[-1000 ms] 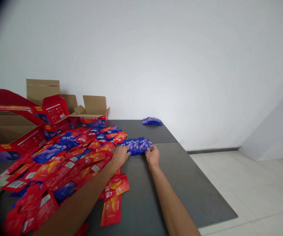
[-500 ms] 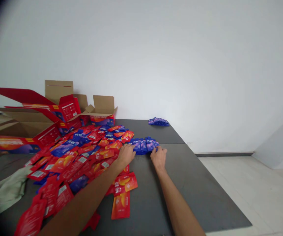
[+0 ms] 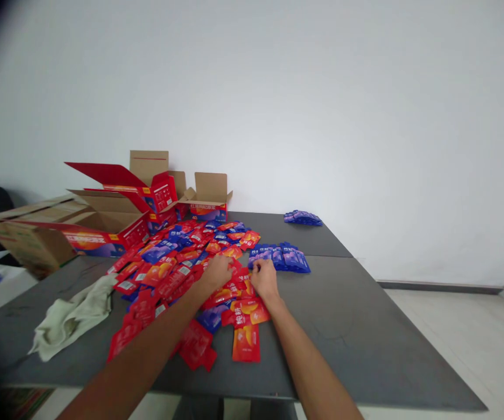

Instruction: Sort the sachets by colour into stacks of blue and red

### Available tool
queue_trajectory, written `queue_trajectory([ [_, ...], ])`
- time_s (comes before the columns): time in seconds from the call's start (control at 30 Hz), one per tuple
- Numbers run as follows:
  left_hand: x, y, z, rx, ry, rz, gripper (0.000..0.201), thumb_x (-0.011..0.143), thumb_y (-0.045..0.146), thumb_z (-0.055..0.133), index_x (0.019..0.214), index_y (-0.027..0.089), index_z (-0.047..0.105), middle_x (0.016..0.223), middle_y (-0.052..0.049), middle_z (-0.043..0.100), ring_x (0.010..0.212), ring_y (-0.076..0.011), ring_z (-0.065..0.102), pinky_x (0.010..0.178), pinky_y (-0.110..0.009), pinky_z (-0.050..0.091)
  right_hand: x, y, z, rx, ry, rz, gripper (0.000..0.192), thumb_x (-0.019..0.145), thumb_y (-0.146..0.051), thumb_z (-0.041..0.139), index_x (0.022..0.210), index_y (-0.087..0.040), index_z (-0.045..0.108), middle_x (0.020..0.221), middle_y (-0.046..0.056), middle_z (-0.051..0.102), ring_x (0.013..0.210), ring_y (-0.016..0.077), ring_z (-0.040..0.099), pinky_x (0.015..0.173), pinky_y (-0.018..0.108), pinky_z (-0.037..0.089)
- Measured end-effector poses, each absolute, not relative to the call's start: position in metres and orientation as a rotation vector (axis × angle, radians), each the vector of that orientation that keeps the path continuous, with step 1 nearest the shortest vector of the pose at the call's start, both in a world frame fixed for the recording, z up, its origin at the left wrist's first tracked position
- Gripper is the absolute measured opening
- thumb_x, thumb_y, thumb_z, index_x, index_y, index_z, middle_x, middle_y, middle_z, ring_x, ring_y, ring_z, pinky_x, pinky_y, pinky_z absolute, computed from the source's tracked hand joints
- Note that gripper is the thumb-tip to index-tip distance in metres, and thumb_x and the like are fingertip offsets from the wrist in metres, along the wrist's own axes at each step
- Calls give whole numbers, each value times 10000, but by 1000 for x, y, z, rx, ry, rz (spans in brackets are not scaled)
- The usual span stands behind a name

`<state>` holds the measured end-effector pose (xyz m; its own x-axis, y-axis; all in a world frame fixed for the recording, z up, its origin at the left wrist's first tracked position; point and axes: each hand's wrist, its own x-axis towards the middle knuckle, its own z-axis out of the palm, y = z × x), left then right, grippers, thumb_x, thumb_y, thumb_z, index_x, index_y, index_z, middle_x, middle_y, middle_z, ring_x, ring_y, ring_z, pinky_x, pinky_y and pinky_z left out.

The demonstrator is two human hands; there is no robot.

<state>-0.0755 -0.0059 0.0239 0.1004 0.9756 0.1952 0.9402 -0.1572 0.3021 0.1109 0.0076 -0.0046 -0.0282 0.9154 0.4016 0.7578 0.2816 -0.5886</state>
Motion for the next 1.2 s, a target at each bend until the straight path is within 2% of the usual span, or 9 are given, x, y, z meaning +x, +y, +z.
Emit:
queue_trajectory([
  [0.13,-94,-29,25,2296,1760,543,167,769,202,568,795,190,733,873,-86,726,920,-223,635,921,-341,466,91,-5,-5,-1467,-1899,309,231,843,-140,502,889,-178,726,927,64,671,892,183,615,857,263,458],
  [0.23,-100,-47,24,2374,1545,515,158,726,294,663,839,218,744,989,-84,719,1056,-254,601,1019,-383,426,83,-12,-5,-1480,-1918,318,231,844,-140,514,906,-178,733,955,76,676,897,185,631,849,256,459],
  [0.33,-103,-61,21,2410,1415,359,552,628,443,776,1137,247,693,1291,-102,619,1283,-335,466,1102,-487,354,80,-19,-5,-1488,-1932,327,228,831,-134,525,901,-179,737,949,77,681,869,183,644,830,251,465],
  [0.47,-105,-67,14,2397,1388,162,1051,536,555,826,1460,245,430,1553,-156,356,1449,-417,246,1148,-597,240,82,-27,-3,-1478,-1947,322,229,809,-116,539,904,-182,736,958,75,690,901,187,653,843,244,463],
  [0.6,-105,-65,9,2395,1381,30,1209,510,543,840,1541,267,272,1626,-166,199,1493,-435,114,1152,-644,182,86,-31,-2,-1489,-1967,329,219,815,-117,539,869,-197,736,932,73,695,869,188,653,804,242,461],
  [0.73,-107,-60,7,2403,1391,17,1268,493,459,849,1564,291,192,1638,-156,170,1496,-425,114,1154,-631,201,87,-33,-4,-1499,-1987,353,222,839,-128,528,857,-201,737,896,73,707,819,180,653,756,236,450],
  [0.97,-124,-49,9,2359,1513,410,992,594,295,757,1491,194,346,1568,-160,337,1443,-349,312,1163,-458,292,85,-33,-16,-1520,-2015,385,268,831,-100,497,883,-195,742,937,78,730,875,184,659,798,236,443],
  [1.1,-130,-44,21,2364,1638,755,573,661,219,669,1220,171,555,1271,-123,583,1220,-269,522,1049,-373,405,82,-35,-19,-1581,-1991,344,304,843,-116,489,1018,-176,730,1063,114,710,1019,232,620,903,298,415],
  [1.2,-133,-37,26,2377,1638,938,164,737,184,578,898,190,607,1006,-67,627,995,-210,582,919,-327,452,79,-38,-19,-1676,-1967,298,377,881,-183,476,1203,-220,670,1248,95,654,1149,276,543,936,350,400],
])
